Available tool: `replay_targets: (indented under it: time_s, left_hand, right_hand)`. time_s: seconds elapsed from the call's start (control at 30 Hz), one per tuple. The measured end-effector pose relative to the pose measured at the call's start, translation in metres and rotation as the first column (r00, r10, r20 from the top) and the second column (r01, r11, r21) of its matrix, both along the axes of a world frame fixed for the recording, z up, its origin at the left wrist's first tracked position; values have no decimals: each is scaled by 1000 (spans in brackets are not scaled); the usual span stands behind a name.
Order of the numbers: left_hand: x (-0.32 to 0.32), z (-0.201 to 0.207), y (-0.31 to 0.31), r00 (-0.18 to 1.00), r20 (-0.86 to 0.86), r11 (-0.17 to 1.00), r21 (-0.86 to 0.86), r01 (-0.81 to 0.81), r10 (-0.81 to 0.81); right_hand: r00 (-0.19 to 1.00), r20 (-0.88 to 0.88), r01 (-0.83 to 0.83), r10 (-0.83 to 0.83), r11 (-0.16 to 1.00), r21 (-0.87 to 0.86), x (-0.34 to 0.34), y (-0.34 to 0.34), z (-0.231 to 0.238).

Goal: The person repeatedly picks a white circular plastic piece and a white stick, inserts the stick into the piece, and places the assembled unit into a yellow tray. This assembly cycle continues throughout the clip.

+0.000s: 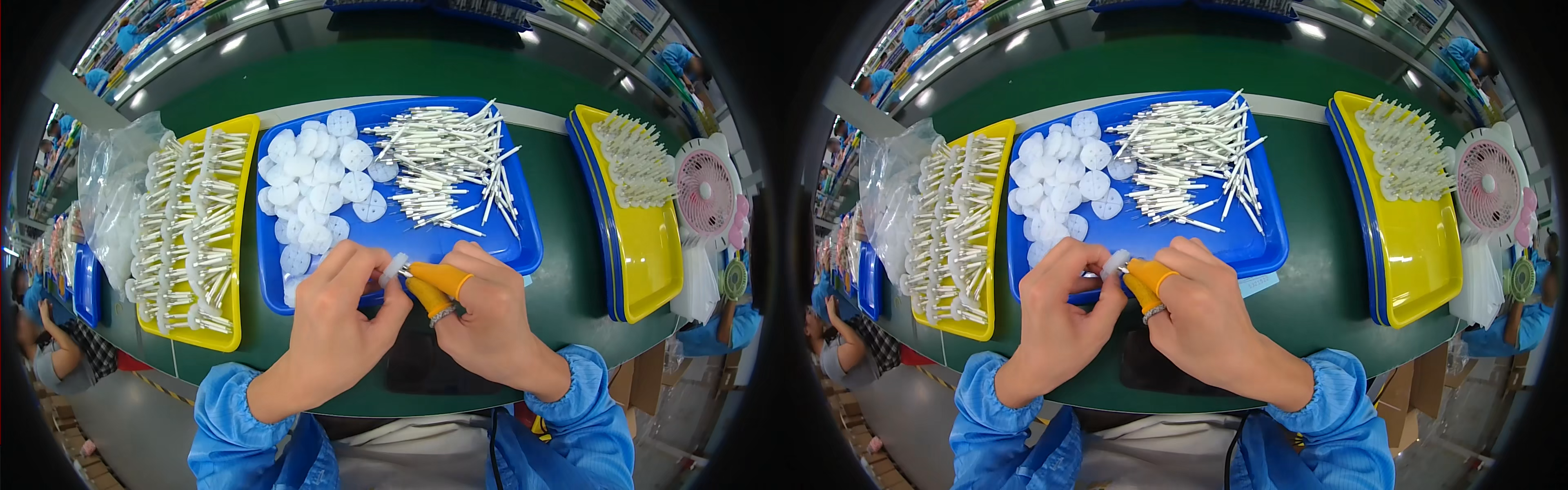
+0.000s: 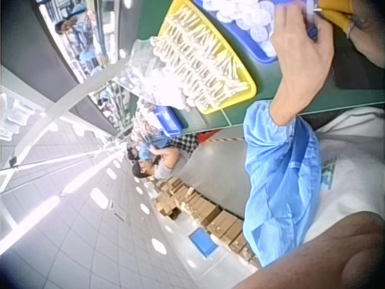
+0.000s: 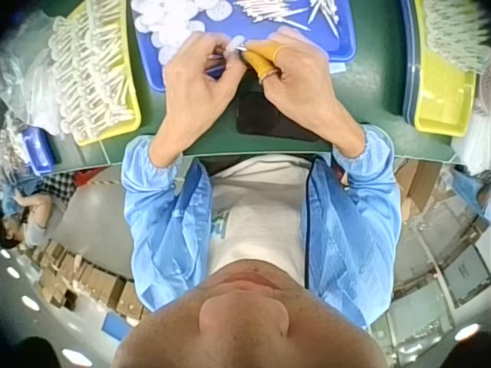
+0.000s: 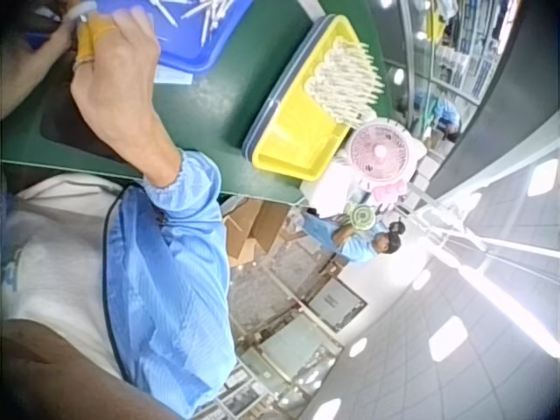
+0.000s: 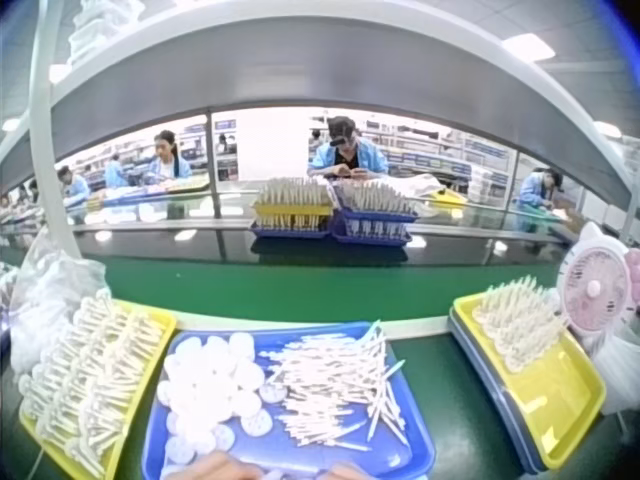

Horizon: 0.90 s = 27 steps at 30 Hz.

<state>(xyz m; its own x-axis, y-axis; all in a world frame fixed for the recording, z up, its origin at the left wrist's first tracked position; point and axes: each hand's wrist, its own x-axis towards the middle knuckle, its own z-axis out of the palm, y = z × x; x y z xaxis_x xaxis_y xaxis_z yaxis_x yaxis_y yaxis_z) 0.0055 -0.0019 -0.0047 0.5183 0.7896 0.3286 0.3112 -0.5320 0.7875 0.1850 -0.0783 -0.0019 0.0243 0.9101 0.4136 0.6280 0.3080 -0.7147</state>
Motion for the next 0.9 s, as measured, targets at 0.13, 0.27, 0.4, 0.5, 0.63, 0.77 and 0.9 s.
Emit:
replay_targets:
  time_s: [0.13,0.27,0.4,0.5,0.63,0.77,0.9]
  left_hand:
    - [-1,-3,-4,1000,-9,998,-55,2,-2]
    - [1,-3,0,999,-32,998,-54,-22,20]
    - [0,8,6,998,-44,995,-83,-54,50]
    - [-2,11,9,999,-39,991,-130,-35,30]
    - [-4,10,10,999,-27,985,-170,-32,28]
    - [-2,10,10,1000,4,967,-255,-9,11]
    - [-3,9,11,1000,-20,985,-172,20,-24]
  right_hand:
    - [998,13,57,-56,996,-74,-8,-1,-2]
    - [998,-20,54,-56,995,-89,-1,9,1]
    - [941,233,236,-245,969,69,31,23,-4]
    - [869,418,299,-266,954,-14,48,21,-13]
    - [970,197,158,-146,986,-45,37,18,-1]
    - [999,-29,-19,13,980,-199,26,5,23]
    - [985,59,-150,161,975,-167,27,4,22]
